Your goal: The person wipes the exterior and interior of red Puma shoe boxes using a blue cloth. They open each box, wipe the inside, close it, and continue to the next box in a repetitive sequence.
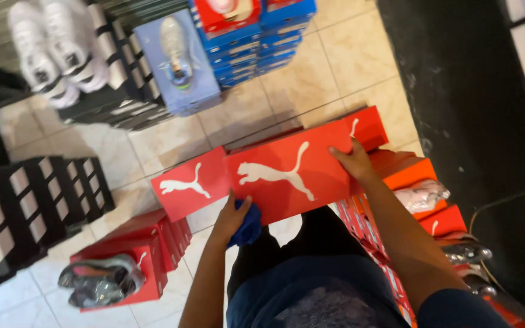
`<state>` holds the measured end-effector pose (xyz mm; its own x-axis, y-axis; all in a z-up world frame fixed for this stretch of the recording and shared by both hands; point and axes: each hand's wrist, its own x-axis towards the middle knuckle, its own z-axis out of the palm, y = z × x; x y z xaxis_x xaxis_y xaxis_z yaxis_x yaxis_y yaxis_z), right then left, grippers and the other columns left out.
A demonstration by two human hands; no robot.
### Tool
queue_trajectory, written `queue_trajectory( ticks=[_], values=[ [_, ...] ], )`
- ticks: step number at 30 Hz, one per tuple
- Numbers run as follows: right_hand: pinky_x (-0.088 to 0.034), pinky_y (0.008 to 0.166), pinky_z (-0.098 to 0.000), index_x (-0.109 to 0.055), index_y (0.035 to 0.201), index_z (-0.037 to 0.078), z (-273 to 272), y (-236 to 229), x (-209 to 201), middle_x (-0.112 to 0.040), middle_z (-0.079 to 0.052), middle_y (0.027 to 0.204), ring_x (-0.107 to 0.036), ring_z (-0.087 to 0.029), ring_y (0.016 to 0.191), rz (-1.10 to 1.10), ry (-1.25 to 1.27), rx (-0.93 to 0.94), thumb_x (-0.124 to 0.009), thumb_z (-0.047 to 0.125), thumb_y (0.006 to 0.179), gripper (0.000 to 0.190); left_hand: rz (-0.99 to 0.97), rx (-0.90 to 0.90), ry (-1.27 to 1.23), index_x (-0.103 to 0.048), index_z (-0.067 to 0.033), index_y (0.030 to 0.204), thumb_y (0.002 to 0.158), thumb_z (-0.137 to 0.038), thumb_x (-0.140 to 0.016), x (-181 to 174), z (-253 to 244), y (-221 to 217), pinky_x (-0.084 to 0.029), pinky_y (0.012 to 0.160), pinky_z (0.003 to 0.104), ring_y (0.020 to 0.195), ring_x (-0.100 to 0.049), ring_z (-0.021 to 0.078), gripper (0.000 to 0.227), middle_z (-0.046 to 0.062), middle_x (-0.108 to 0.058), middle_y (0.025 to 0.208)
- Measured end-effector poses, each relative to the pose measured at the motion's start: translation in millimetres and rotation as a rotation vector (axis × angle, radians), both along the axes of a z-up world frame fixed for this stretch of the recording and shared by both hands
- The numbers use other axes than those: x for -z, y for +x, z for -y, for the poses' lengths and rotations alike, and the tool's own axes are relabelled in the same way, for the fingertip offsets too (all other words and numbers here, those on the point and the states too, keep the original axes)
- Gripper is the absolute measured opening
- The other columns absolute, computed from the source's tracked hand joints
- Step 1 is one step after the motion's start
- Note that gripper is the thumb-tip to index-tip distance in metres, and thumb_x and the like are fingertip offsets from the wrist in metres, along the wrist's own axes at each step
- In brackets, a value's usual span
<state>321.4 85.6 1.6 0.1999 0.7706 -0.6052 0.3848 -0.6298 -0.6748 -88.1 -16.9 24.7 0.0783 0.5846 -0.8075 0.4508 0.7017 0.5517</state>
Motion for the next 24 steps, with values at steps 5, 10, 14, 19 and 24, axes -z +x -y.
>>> queue_trajectory(
  ticks=[5, 10, 14, 19, 24],
  values=[
    [-0.044, 0.110, -0.0546, -0.056, 0.145, 0.002, 5, 8, 0, -0.059, -0.026, 0.140, -0.054, -0.040, 0.134, -0.277, -0.030, 0.111, -0.091, 0.044, 0.079, 0.086, -0.138, -0.003, -0.070, -0.051, -0.0090, 0.151, 0.098, -0.066, -0.051, 59, -2, -6, -0.037, 0.117, 0.055, 0.137, -0.051, 0.0441, 0.077, 0.024, -0.060, 0.143],
    [-0.050, 0.099, -0.0449, -0.057, 0.139, -0.003, -27, 25, -43, -0.065, -0.022, 0.129, -0.061, -0.033, 0.117, -0.438, -0.052, 0.119, -0.085, 0.033, 0.079, 0.076, -0.038, -0.206, -0.142, -0.057, 0.0004, 0.140, 0.100, -0.046, -0.055, -41, -27, 54, -0.043, 0.096, 0.046, 0.109, -0.055, 0.0359, 0.062, 0.023, -0.064, 0.124],
    [-0.054, 0.093, -0.0287, -0.038, 0.152, -0.006, -56, 117, -50, -0.065, -0.019, 0.133, -0.066, -0.022, 0.112, -0.348, -0.117, 0.037, -0.079, 0.036, 0.074, 0.098, 0.184, -0.475, -0.246, -0.058, 0.0060, 0.126, 0.100, -0.030, -0.056, -38, -29, 126, -0.060, 0.060, 0.041, 0.070, -0.072, 0.0362, 0.045, 0.027, -0.073, 0.095],
    [-0.051, 0.077, -0.0262, -0.066, 0.130, -0.001, -79, 289, -34, -0.069, -0.007, 0.112, -0.062, -0.015, 0.091, -0.307, -0.080, 0.140, -0.069, 0.034, 0.091, 0.052, 0.031, -0.257, -0.050, -0.071, -0.0044, 0.123, 0.090, -0.041, -0.066, -7, -47, 286, -0.055, 0.093, 0.034, 0.105, -0.071, 0.0245, 0.050, 0.012, -0.076, 0.117],
    [-0.050, 0.075, -0.0238, -0.063, 0.137, 0.003, -93, 404, -5, -0.069, -0.008, 0.113, -0.061, -0.013, 0.090, -0.202, -0.057, 0.272, -0.064, 0.034, 0.099, 0.049, 0.278, -0.379, -0.033, -0.062, -0.0012, 0.128, 0.091, -0.022, -0.069, -21, -113, 408, -0.059, 0.070, 0.029, 0.080, -0.071, 0.0196, 0.043, 0.012, -0.076, 0.105]
  ],
)
